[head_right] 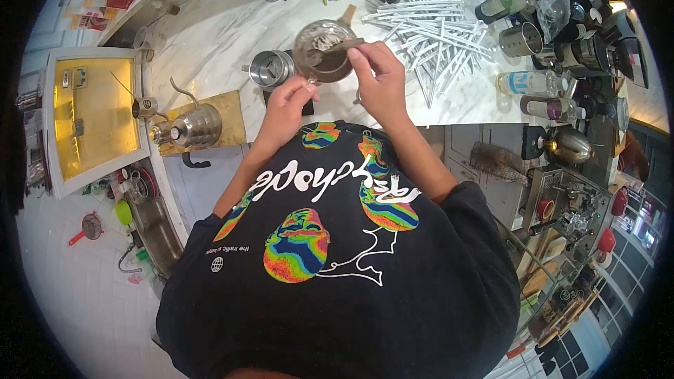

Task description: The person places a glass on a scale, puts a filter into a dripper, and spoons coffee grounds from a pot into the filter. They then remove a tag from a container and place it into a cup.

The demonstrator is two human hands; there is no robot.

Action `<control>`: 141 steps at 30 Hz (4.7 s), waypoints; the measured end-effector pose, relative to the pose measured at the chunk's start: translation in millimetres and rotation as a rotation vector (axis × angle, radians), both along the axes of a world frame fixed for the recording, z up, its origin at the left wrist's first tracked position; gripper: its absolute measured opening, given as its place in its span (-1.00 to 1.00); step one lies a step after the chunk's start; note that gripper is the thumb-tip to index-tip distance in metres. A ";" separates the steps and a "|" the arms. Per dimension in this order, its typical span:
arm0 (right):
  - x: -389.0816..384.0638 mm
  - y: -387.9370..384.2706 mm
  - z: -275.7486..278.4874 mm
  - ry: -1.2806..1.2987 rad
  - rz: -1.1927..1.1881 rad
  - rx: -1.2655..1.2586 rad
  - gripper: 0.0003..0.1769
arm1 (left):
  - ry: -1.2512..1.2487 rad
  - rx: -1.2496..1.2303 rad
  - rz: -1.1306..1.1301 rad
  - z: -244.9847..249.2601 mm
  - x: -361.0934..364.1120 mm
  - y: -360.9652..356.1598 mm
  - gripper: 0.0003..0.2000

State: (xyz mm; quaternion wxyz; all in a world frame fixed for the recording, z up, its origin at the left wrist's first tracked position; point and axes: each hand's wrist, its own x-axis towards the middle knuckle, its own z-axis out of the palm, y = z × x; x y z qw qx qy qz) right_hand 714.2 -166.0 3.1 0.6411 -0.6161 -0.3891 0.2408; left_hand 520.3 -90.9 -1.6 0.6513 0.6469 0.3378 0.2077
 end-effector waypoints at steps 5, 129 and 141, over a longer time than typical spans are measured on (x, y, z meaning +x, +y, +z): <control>-16.3 4.8 49.6 -0.236 0.091 0.112 -0.73 | -0.116 -0.053 0.156 27.2 -18.0 -10.3 -0.81; -281.4 54.8 113.7 -0.313 0.154 0.414 -0.86 | -0.447 0.711 0.243 34.4 -251.0 66.2 -0.79; -279.3 70.3 108.6 0.190 -0.054 0.201 -0.77 | -0.358 0.349 0.282 30.6 -223.3 67.2 -0.81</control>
